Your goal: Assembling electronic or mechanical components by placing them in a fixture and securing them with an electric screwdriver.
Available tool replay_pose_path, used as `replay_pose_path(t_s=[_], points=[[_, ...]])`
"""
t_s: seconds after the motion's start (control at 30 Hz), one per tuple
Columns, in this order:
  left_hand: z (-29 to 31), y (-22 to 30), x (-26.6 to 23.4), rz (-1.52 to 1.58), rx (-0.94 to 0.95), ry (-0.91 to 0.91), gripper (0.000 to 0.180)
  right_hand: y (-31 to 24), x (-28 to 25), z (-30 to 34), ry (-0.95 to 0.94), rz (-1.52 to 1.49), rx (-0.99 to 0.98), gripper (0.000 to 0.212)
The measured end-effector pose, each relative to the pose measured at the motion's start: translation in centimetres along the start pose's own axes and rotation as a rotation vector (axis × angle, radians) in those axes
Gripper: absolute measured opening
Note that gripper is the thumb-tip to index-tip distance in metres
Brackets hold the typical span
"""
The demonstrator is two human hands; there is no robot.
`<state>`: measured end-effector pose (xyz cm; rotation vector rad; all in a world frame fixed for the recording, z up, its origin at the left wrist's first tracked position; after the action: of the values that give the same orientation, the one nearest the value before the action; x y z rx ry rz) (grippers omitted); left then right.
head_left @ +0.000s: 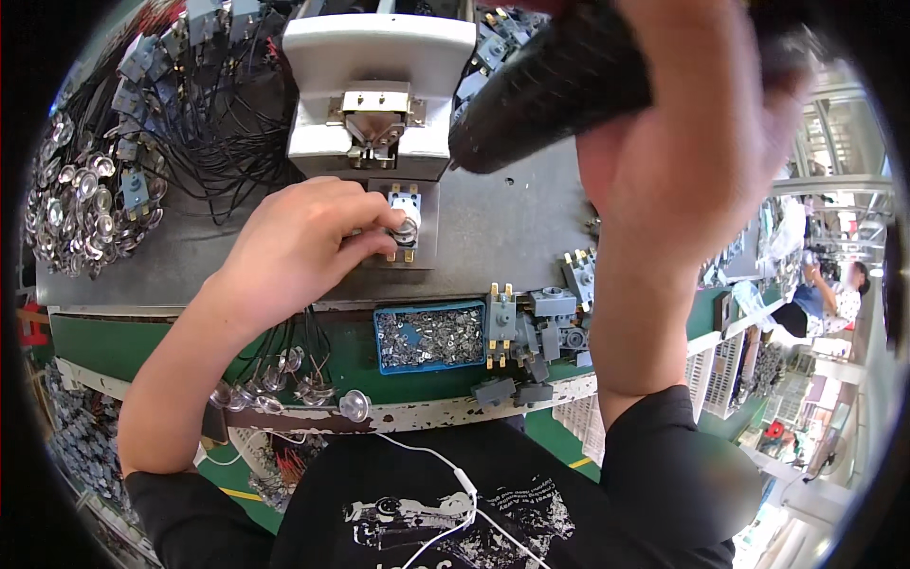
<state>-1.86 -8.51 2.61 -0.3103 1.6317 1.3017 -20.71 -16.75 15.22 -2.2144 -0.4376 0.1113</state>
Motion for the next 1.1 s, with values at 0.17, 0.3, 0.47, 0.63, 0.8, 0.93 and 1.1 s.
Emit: replay_pose_path(t_s=[0.17,0.3,0.47,0.63,0.8,0.93,1.1], points=[[0.6,0.0,-0.2,-0.003,-0.028,0.002,0.016,1.2,4.3,-0.7,-0.076,-0.024,0.093,0.050],[0.1,-0.1,0.3,0.030,-0.021,-0.020,0.015,2.0,7.2,-1.0,-0.144,-0.030,0.163,0.053],[0.3,-0.2,0.1,0.024,-0.036,-0.022,0.014,3.2,9.3,-1.5,-0.333,-0.049,0.150,0.049],[0.5,-0.5,0.2,0.057,-0.054,-0.011,0.014,4.3,10.7,-2.3,-0.361,-0.077,0.061,0.056],[-0.1,0.0,0.4,-0.041,-0.011,-0.002,0.017,4.3,11.2,-4.2,-0.482,-0.074,-0.314,0.065],[1.0,-0.8,0.5,-0.015,-0.017,0.027,0.018,3.7,12.3,-1.7,-0.298,-0.122,-0.013,0.070],[0.4,-0.6,0.5,0.018,-0.025,0.002,0.014,3.5,9.2,-1.6,-0.472,-0.135,-0.786,0.063]])
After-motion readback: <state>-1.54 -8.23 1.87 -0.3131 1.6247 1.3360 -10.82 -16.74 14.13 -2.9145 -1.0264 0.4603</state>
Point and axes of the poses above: each hand's wrist, its own z-axis away from the middle knuckle, its own x-axis out of the palm, y = z × x, the point moved 7 cm from there along -z, towards the middle knuckle, and after that the axes turned 15 degrees about -y, right-handed, at the moved point
